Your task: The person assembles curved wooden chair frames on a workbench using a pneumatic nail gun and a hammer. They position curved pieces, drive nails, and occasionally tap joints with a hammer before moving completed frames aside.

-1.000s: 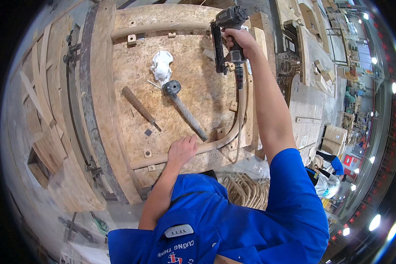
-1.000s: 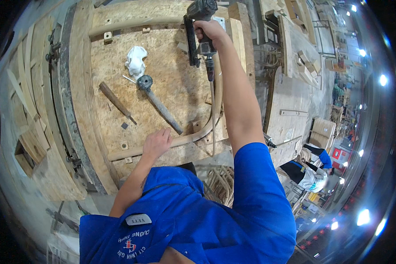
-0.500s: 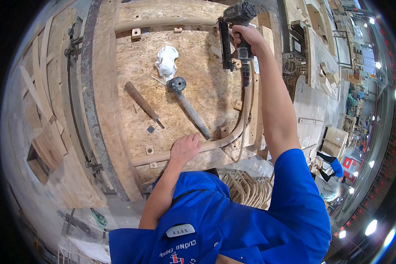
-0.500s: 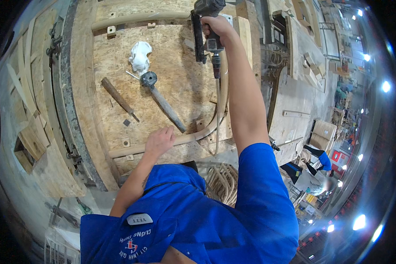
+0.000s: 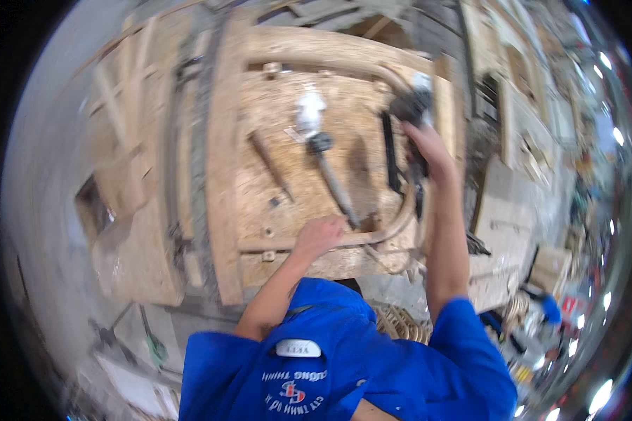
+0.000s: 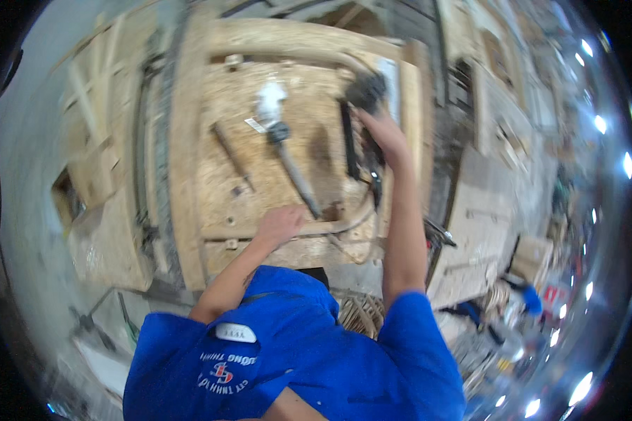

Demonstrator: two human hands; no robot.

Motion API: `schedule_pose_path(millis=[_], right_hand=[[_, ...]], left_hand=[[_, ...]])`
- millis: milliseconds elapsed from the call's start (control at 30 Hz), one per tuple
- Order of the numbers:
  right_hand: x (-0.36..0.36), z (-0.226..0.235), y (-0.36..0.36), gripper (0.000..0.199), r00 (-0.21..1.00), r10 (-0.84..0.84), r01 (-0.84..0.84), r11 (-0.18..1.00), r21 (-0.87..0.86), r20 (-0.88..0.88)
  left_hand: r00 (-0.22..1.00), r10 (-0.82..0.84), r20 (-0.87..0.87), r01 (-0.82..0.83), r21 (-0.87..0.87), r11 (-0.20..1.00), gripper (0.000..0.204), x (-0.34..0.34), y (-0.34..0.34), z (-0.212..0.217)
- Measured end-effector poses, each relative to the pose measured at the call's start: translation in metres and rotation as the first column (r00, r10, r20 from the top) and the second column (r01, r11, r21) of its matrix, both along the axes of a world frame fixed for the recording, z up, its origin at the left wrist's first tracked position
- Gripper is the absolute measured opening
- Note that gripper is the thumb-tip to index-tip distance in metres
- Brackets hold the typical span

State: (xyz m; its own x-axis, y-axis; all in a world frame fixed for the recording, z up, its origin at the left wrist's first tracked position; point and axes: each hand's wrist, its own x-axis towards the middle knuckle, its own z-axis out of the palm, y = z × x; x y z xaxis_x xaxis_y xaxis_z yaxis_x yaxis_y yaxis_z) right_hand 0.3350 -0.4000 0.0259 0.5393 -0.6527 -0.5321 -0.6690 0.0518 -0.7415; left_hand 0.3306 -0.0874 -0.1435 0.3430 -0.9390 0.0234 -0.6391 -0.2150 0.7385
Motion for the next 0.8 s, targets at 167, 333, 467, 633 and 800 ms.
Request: schedule_pose_path(millis=[167,333,467,633,800], right_hand=[[-0.175,0.017,0.106,0.022,0.991,-0.039,0.058,0.988,0.145,-0.13],[-0.27,0.0,0.201,0.035,0.977,-0.117,0.154,0.965,0.21,-0.178],[-0.276,-0.013,0.221,0.028,0.984,-0.074,0.09,0.992,0.09,-0.164],[-0.264,-0.021,0.217,0.029,0.989,-0.048,0.049,0.999,0.001,-0.142],[-0.239,0.02,0.219,0.022,0.985,-0.066,0.066,0.998,-0.005,-0.159]], left_hand=[[0.98,0.194,-0.04,-0.197,-0.291,0.936,0.017,0.056,0.01,0.06],[0.507,0.855,0.108,-0.773,-0.383,0.506,0.013,0.228,0.061,0.141],[0.157,0.818,0.553,-0.856,-0.338,0.392,0.037,0.359,0.104,0.154],[0.445,0.69,0.571,-0.885,0.16,0.438,0.043,0.424,0.092,0.146],[0.369,0.739,0.563,-0.906,0.042,0.42,0.04,0.442,0.112,0.145]])
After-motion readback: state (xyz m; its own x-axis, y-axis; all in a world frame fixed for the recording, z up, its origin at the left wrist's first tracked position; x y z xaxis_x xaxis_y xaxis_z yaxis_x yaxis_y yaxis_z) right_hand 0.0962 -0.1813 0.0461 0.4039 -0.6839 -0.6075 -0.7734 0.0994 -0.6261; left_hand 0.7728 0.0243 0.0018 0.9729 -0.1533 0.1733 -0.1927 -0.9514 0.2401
